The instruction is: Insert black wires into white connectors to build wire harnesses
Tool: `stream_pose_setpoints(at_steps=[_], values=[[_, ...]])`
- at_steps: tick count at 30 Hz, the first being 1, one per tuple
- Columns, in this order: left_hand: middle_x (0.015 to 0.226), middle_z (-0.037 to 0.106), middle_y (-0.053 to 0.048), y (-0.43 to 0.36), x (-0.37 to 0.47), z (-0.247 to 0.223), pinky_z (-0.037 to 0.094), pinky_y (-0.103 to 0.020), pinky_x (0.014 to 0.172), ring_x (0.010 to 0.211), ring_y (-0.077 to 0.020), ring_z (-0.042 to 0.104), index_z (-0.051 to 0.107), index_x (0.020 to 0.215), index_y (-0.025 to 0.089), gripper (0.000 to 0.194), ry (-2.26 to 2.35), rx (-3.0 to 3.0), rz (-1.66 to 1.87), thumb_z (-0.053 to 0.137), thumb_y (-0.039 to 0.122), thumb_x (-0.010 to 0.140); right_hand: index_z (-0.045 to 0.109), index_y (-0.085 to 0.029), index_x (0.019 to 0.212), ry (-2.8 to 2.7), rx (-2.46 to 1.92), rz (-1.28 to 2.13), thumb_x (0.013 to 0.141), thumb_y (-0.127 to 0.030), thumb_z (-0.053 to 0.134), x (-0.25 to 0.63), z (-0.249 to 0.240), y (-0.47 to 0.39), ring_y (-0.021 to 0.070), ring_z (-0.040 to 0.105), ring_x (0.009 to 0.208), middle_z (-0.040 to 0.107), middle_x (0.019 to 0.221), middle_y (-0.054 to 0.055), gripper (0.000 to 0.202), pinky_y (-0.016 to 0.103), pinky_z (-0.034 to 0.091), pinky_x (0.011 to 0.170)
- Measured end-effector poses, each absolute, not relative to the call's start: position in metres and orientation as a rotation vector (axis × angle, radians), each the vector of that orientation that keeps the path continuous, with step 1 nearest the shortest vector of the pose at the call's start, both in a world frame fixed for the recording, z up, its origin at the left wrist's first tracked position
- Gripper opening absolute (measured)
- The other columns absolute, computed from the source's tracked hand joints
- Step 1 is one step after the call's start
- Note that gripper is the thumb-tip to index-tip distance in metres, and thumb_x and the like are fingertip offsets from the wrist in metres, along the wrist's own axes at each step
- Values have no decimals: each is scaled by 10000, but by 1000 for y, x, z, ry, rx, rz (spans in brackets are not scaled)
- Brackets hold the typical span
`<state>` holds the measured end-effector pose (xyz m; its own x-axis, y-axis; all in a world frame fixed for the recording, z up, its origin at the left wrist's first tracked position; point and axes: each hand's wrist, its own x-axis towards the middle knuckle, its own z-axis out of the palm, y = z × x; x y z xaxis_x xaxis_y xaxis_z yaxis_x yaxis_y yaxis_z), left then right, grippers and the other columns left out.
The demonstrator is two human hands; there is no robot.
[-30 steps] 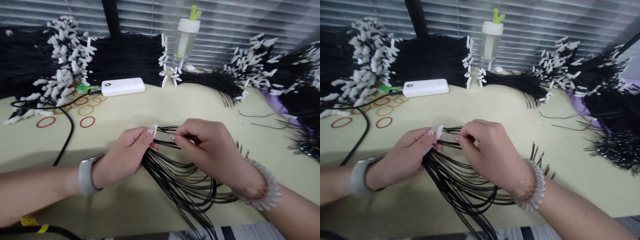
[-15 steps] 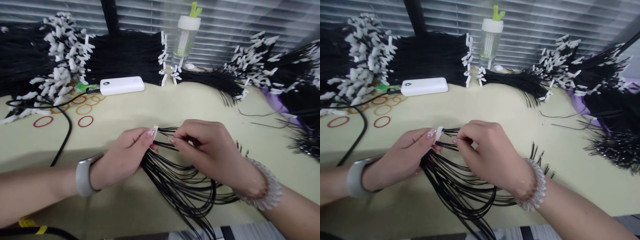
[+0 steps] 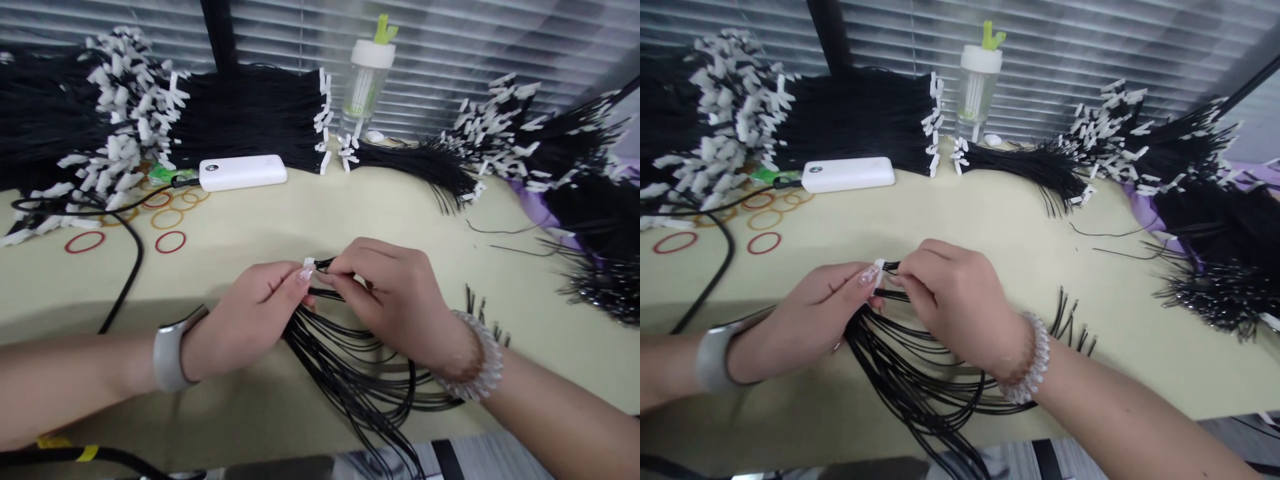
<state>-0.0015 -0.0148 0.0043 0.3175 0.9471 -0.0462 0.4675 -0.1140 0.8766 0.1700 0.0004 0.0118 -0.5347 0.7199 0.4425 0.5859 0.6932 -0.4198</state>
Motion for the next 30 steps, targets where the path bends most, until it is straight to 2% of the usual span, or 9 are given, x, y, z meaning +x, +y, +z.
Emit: stream_pose_setpoints(at_steps=[2, 6, 10, 13, 15, 18, 22, 25, 30], values=[[536, 442, 32, -14, -1, 4, 308, -153, 406, 494, -74, 399, 500, 622, 159, 375, 1290, 1681, 736, 332, 417, 836, 534, -148, 761, -2341, -1036, 208, 740, -200, 563, 173, 16, 5, 67, 449, 650, 519, 728, -12, 63, 189, 346, 586], [511, 451, 32, -12, -2, 1, 309, -159, 380, 435, -69, 395, 507, 645, 164, 381, 1314, 1523, 793, 347, 464, 817, 466, -146, 742, -2332, -1083, 141, 602, -279, 693, 187, 36, 10, 78, 404, 644, 471, 738, -4, 298, 199, 333, 563], [391, 380, 54, -9, -3, -5, 256, -160, 304, 318, -71, 348, 533, 722, 181, 367, 1309, 1343, 829, 350, 487, 806, 346, -162, 540, -2300, -1130, 342, 696, -354, 606, 204, 57, 3, 56, 294, 494, 310, 527, -44, 359, 203, 237, 441], [502, 477, 30, -8, -3, -8, 280, -162, 309, 335, -61, 368, 528, 746, 179, 361, 1281, 1292, 891, 367, 499, 795, 307, -151, 495, -2577, -1298, 608, 744, -366, 549, 213, 58, -4, 39, 216, 427, 229, 466, -54, 408, 197, 165, 381], [555, 502, 22, -7, -3, -8, 291, -165, 311, 341, -55, 370, 522, 750, 179, 367, 1282, 1281, 882, 370, 511, 789, 365, -148, 520, -2763, -1390, 778, 760, -383, 522, 213, 51, -7, 32, 221, 418, 280, 465, -56, 371, 188, 156, 367], [479, 452, 36, -7, -2, -7, 281, -160, 299, 323, -56, 360, 517, 735, 180, 391, 1321, 1270, 846, 360, 535, 784, 406, -149, 566, -2808, -1309, 909, 822, -373, 422, 202, 39, -8, 33, 273, 448, 356, 498, -52, 340, 177, 211, 408], [412, 400, 53, -7, 0, -5, 267, -153, 292, 309, -58, 354, 515, 712, 175, 395, 1361, 1287, 841, 363, 532, 785, 393, -151, 608, -2621, -1051, 1027, 864, -268, 337, 178, 28, -10, 37, 362, 538, 420, 566, -51, 287, 175, 293, 522], [413, 391, 59, -8, 1, -4, 268, -156, 307, 330, -59, 351, 508, 697, 174, 368, 1349, 1312, 840, 374, 503, 793, 401, -155, 627, -2508, -1078, 1058, 856, -201, 333, 168, 23, -12, 39, 383, 557, 440, 593, -50, 243, 179, 293, 525], [548, 522, 28, -10, 1, -3, 310, -179, 368, 392, -63, 382, 508, 688, 165, 352, 1365, 1425, 879, 362, 460, 814, 444, -158, 654, -2464, -1107, 1026, 855, -193, 331, 167, 19, -13, 52, 410, 582, 475, 619, -41, 233, 198, 294, 536]])
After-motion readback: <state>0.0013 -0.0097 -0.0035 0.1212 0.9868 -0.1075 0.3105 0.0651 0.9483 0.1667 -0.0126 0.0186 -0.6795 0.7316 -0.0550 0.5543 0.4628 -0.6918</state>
